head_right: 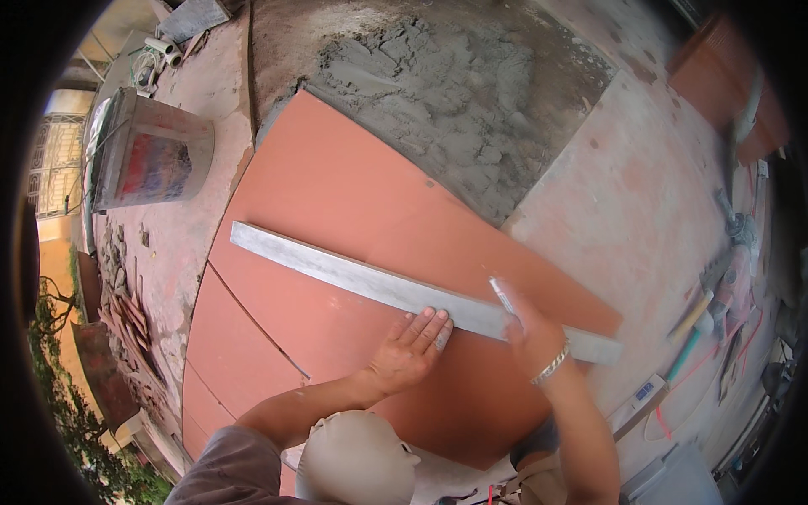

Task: The person marks a red tile with a straightedge and marker, then retrieves and plugs in an angle grinder. They cut the tile along the marked line, producing cut pieces and dust. The person moves the cut tile and continues working on the patio area.

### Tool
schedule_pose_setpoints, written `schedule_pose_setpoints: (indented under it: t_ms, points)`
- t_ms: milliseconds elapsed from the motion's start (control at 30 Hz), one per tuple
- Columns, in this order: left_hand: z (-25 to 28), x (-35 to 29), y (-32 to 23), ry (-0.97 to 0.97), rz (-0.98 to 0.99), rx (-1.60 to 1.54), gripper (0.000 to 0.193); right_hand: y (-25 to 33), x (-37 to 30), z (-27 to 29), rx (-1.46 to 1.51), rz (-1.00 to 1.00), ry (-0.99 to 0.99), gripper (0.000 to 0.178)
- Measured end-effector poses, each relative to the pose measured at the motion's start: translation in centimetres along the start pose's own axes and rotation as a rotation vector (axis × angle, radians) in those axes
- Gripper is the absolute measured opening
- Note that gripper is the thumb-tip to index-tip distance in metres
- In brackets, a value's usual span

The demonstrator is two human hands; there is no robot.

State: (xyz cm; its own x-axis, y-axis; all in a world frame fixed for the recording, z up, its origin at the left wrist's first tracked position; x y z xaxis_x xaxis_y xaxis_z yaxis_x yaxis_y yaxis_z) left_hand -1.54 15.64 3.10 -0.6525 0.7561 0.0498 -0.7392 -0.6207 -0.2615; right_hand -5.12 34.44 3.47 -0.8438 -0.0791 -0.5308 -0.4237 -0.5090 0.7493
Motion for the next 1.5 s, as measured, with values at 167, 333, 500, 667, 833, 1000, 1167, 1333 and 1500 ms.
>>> schedule_pose_setpoints:
  t_ms: [167,333,500,667,833,1000,1167,1333,1500]
  points:
    - [-0.2,0.0,0.2,0.043,0.015,-0.063,0.047,5.8,5.8,-6.9,0.771,0.123,0.207,0.044]
    - [-0.2,-0.1,0.4,0.049,0.028,-0.102,0.043,8.2,10.1,-9.8,0.525,0.193,0.085,0.037]
    - [-0.3,-0.4,0.4,0.029,0.019,-0.124,0.035,8.6,11.8,-11.6,0.507,0.105,-0.008,0.029]
    - [-2.1,-1.1,0.4,0.153,0.035,-0.149,0.037,9.9,11.8,-12.1,0.149,0.245,-0.156,0.019]
    - [-2.4,-1.5,0.3,0.161,0.033,-0.141,0.037,10.4,11.8,-12.3,0.074,0.348,-0.202,0.012]
    - [-2.8,-1.6,0.3,0.182,0.044,-0.152,0.038,11.5,11.4,-12.4,0.051,0.472,-0.17,0.01]
    - [-2.9,-1.5,0.3,0.191,0.042,-0.156,0.04,11.8,11.6,-12.6,-0.008,0.472,-0.11,0.01]
    - [-2.2,-1.1,0.5,0.174,0.062,-0.153,0.044,10.3,10.9,-11.4,-0.07,0.479,-0.06,0.012]
    - [-1.1,-0.5,0.5,0.073,0.063,-0.104,0.046,6.1,8.1,-7.2,-0.076,0.361,-0.094,0.013]
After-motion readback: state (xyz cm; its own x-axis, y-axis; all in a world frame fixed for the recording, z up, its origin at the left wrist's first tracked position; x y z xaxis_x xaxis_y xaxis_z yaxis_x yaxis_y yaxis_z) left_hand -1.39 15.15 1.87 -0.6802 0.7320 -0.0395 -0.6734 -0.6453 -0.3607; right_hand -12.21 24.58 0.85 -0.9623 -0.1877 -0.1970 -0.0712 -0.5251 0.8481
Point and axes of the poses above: each hand's wrist, its own x-axis towards the middle knuckle, its own z-axis out of the back of the hand, y = z × x, the point moved 10 cm from there along x, towards the middle knuckle
